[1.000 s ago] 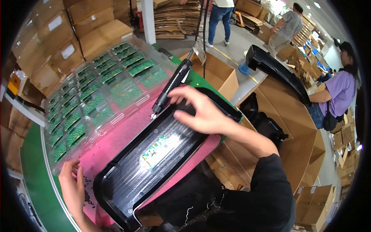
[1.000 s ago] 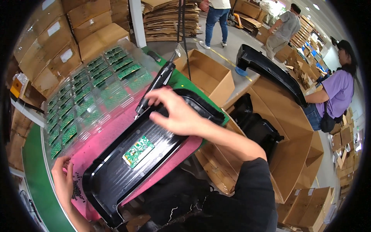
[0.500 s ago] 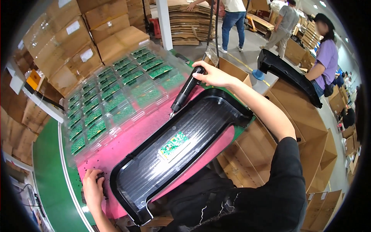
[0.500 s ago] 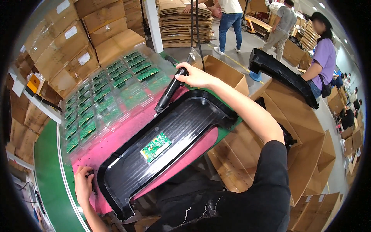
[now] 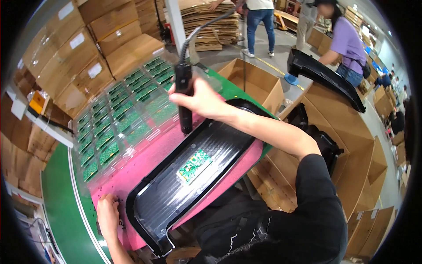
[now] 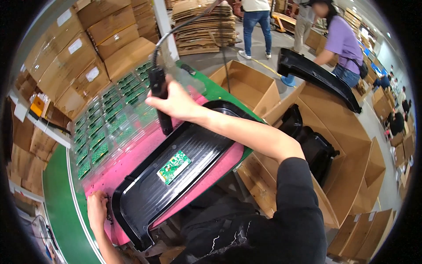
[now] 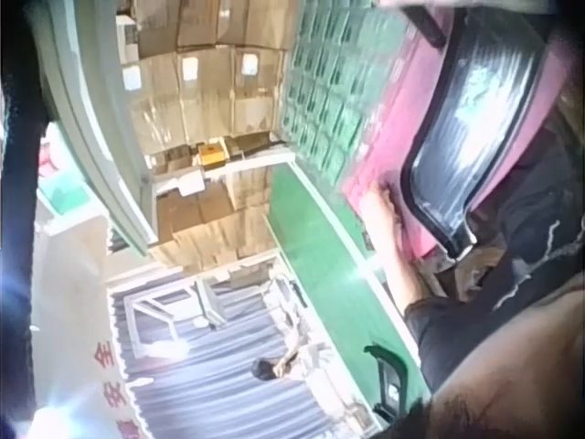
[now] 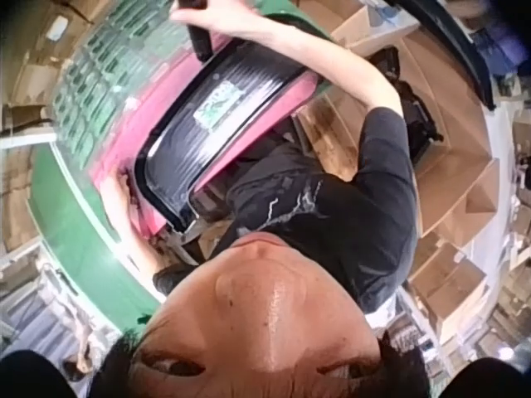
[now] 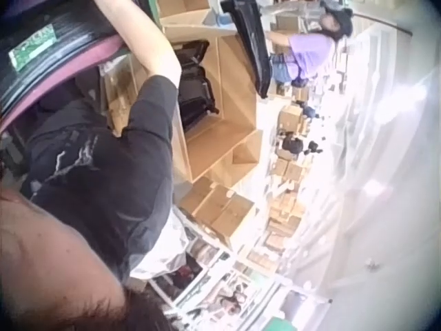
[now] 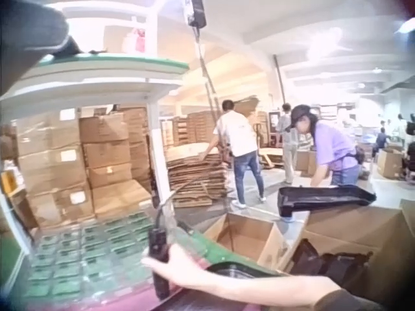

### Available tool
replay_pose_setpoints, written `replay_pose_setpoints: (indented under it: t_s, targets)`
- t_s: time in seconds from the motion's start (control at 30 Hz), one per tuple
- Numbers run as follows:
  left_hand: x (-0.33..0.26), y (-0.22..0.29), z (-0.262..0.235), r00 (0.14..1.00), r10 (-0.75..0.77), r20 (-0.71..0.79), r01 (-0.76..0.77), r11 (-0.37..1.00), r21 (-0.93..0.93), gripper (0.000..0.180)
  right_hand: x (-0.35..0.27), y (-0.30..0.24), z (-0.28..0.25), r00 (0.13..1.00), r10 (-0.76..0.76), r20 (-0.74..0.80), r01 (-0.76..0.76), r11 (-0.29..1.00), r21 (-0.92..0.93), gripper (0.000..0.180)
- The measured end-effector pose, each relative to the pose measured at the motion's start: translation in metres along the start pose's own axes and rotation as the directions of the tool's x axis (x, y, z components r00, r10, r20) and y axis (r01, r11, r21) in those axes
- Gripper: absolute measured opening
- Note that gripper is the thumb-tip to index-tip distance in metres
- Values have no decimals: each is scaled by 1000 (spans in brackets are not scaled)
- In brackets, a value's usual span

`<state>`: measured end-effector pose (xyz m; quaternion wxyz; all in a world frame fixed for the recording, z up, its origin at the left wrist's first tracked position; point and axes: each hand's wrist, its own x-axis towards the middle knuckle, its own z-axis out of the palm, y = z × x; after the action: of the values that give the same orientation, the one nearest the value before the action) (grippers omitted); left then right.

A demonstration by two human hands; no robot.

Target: Assembling electronic components by mounting circuit boards into plastic housings using an electric screwdriver.

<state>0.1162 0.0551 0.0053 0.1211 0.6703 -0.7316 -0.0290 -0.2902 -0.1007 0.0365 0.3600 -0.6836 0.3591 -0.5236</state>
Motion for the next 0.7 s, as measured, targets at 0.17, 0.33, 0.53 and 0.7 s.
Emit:
replay_pose_setpoints:
  t_s: [0.17,0.33,0.53,0.7]
  targets:
    - [-2,-9,0,999,-37,23,37,999,2,10,-3,-1,19,977,208,45,-208,893,398,34]
    - [11,-15,-1,998,55,-20,-57,993,-107,15,-14,-26,21,986,50,-159,55,805,591,25]
    - [38,52,-33,987,52,-153,-109,914,-391,13,-27,-68,49,988,7,-156,124,577,807,17]
    - [60,137,-34,959,230,-167,-280,664,-693,13,-39,-91,65,986,10,-169,145,464,874,22]
